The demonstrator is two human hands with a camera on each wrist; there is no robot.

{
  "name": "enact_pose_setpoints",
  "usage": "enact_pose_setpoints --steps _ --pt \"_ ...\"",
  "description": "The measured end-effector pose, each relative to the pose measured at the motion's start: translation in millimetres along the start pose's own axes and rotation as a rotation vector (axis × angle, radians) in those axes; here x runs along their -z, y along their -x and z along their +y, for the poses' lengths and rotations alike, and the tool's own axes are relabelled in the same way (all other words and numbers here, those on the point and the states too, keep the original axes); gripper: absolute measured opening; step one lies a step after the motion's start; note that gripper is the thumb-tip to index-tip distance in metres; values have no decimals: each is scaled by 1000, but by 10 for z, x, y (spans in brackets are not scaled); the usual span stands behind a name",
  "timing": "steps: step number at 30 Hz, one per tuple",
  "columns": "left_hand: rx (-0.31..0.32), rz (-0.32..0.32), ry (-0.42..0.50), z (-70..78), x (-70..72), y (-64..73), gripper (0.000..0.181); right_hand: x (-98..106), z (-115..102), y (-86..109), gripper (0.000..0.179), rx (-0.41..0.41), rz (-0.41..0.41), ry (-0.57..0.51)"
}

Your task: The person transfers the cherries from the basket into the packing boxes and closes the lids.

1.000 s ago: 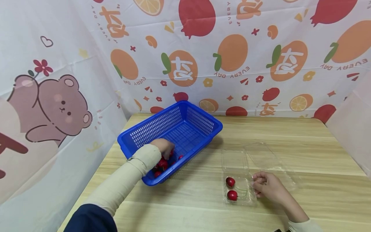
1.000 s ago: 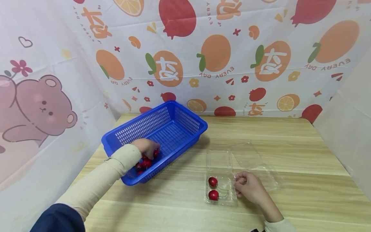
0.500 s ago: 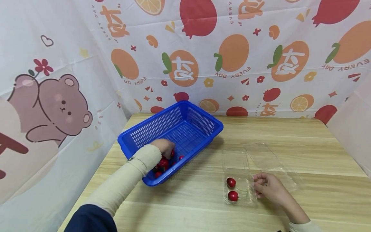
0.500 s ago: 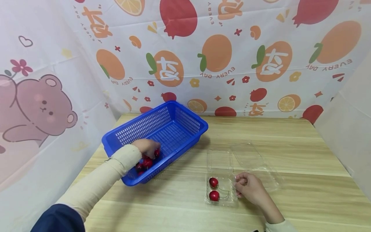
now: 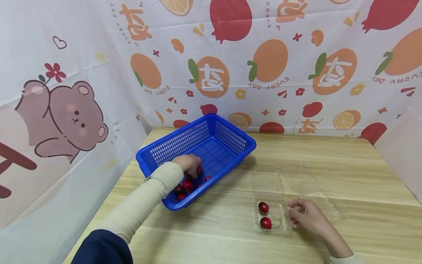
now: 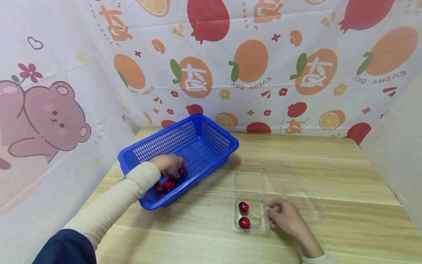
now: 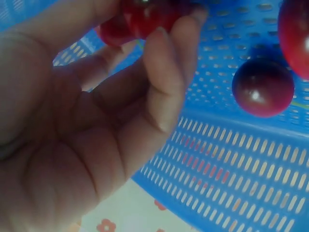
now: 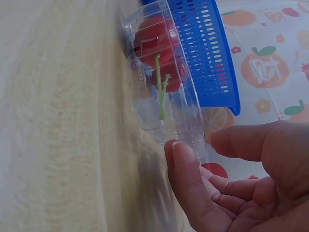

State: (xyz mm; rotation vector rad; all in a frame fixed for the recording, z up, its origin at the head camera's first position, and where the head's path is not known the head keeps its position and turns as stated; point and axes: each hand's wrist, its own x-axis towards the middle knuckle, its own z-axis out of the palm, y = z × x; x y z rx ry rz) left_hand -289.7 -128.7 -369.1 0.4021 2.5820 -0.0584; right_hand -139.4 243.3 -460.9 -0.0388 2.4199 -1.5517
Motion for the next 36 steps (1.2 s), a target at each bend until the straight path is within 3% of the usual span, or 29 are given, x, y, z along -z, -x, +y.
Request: enact_pose_setpoints --steps 4,9,22,27,36 --pt "-60 31 116 -40 79 68 39 3 -23 15 35 -11 -4 -16" --pt "-130 110 62 -65 144 147 38 4 -41 30 35 -24 -9 -20" --pt "-180 331 45 87 173 424 31 -14 -73 73 36 -12 -41 2" --pt "-161 401 99 143 157 470 28 -25 -95 101 37 -35 -29 -15" --pt "-199 552 182 287 142 665 27 -17 -79 114 39 -30 -43 -5"
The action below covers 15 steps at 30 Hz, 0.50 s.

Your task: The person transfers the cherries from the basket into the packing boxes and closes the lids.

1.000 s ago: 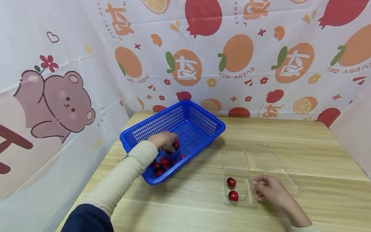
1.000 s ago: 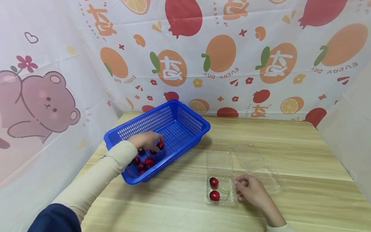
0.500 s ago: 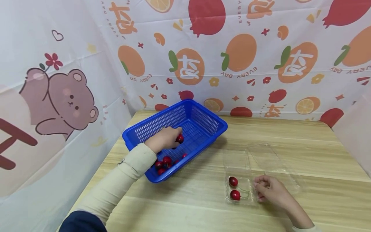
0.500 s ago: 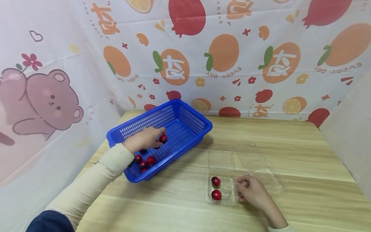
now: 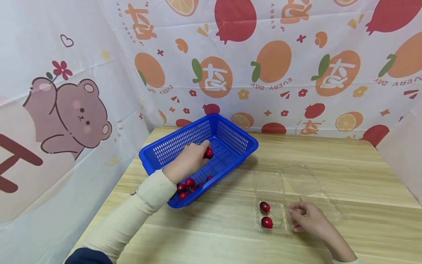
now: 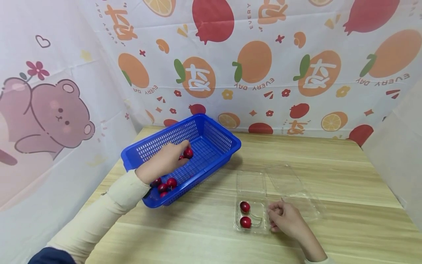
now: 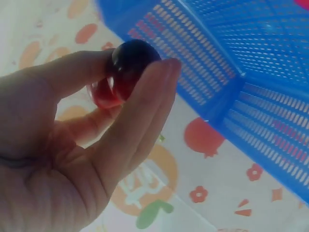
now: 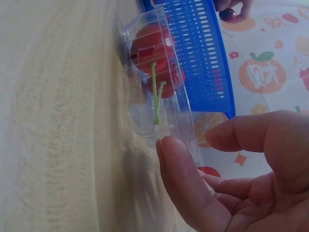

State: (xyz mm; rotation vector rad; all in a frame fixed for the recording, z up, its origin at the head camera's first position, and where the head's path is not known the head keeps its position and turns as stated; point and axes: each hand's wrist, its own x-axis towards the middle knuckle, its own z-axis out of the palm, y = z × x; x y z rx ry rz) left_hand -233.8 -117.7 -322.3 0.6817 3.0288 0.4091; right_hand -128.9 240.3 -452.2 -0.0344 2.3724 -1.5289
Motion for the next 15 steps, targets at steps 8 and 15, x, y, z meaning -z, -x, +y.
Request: enact_pose_setpoints --steps 8,15 --pt "-90 193 -57 222 34 176 29 10 16 1 36 -8 -5 -2" --pt "-175 351 -118 413 -18 324 26 9 30 -1 34 1 -19 -9"
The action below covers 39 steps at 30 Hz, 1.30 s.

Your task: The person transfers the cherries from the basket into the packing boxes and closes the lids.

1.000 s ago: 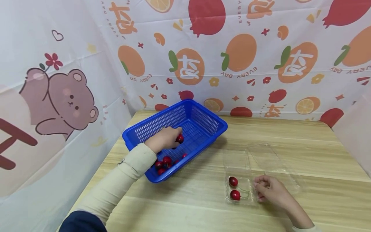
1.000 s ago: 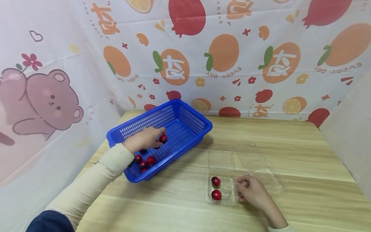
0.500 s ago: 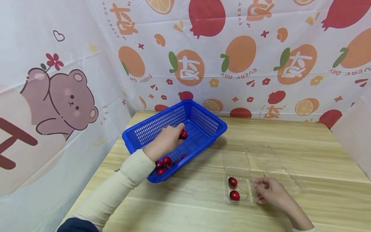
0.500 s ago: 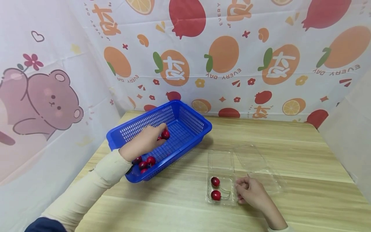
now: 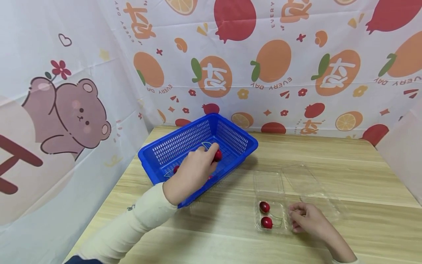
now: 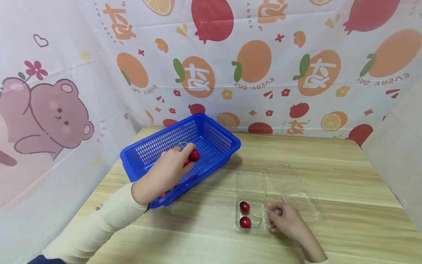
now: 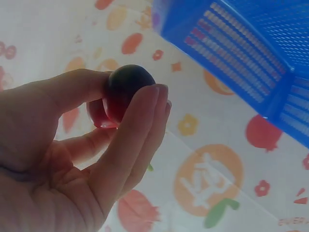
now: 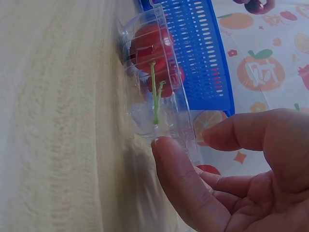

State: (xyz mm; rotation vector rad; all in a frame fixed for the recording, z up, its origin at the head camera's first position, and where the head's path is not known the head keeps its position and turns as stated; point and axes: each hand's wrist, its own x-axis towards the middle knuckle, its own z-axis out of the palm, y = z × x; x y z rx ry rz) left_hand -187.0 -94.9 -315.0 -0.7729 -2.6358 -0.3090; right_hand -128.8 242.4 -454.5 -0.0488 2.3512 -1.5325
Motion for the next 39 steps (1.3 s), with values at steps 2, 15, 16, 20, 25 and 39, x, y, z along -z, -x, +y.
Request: enact_pose_setpoints --steps 2,15,16,20,25,39 --pt "-26 25 -20 63 -5 34 26 1 6 0 34 7 -3 -2" --pt "-167 78 -162 444 -143 250 27 -2 -3 3 36 20 -13 -11" --pt "-173 87 -176 474 -168 268 28 -2 -4 3 36 22 -14 -13" --pt "-200 129 -240 585 -266 336 29 -5 -2 5 35 25 -18 -22" --pt "-246 132 -261 691 -371 403 35 -21 -4 13 35 4 -1 -20" --pt "-363 12 -123 861 -601 346 19 -13 63 -8 37 6 -32 -61"
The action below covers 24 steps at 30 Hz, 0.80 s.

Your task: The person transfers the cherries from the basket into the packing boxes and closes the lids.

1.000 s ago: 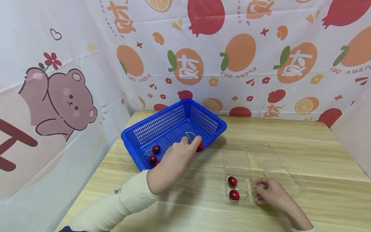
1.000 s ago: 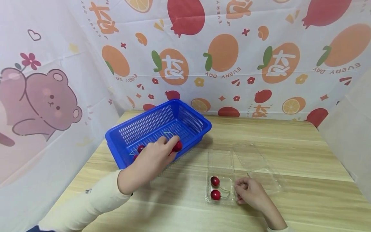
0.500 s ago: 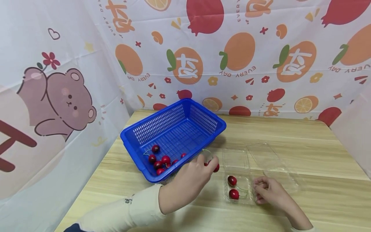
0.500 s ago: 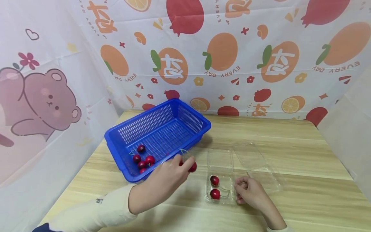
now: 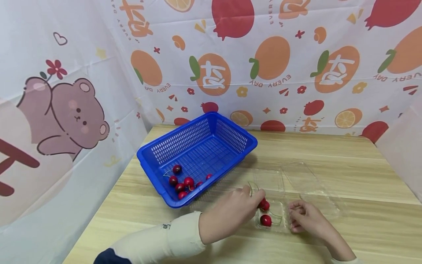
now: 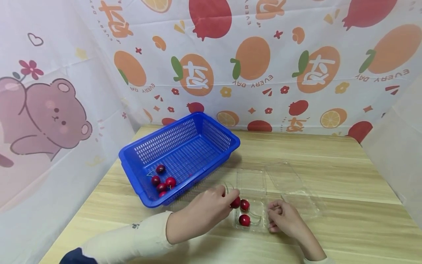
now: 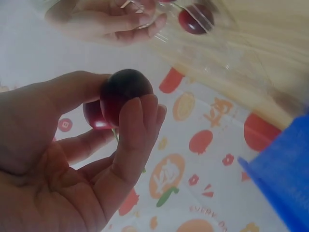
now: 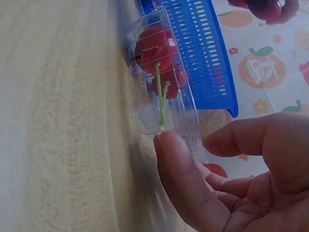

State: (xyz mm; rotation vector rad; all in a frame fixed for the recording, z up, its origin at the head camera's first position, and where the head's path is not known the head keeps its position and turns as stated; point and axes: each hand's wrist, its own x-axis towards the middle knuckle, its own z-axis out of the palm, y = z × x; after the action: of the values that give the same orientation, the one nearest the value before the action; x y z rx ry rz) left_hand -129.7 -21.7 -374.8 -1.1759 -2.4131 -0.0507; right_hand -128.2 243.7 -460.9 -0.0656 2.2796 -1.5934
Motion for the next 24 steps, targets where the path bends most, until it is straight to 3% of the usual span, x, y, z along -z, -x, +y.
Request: enact_pose_setpoints --steps 7,12,17,24 --pt "21 -37 51 114 -181 -108 18 6 4 -2 35 20 -32 -18" --pt "-2 -74 93 148 -312 -187 20 10 -4 -2 34 23 -32 -22" --pt "-8 -143 196 153 -438 -250 25 11 -3 -2 34 23 -35 -27" --pt "19 -177 366 161 -580 -325 22 13 8 -9 33 12 -23 -32"
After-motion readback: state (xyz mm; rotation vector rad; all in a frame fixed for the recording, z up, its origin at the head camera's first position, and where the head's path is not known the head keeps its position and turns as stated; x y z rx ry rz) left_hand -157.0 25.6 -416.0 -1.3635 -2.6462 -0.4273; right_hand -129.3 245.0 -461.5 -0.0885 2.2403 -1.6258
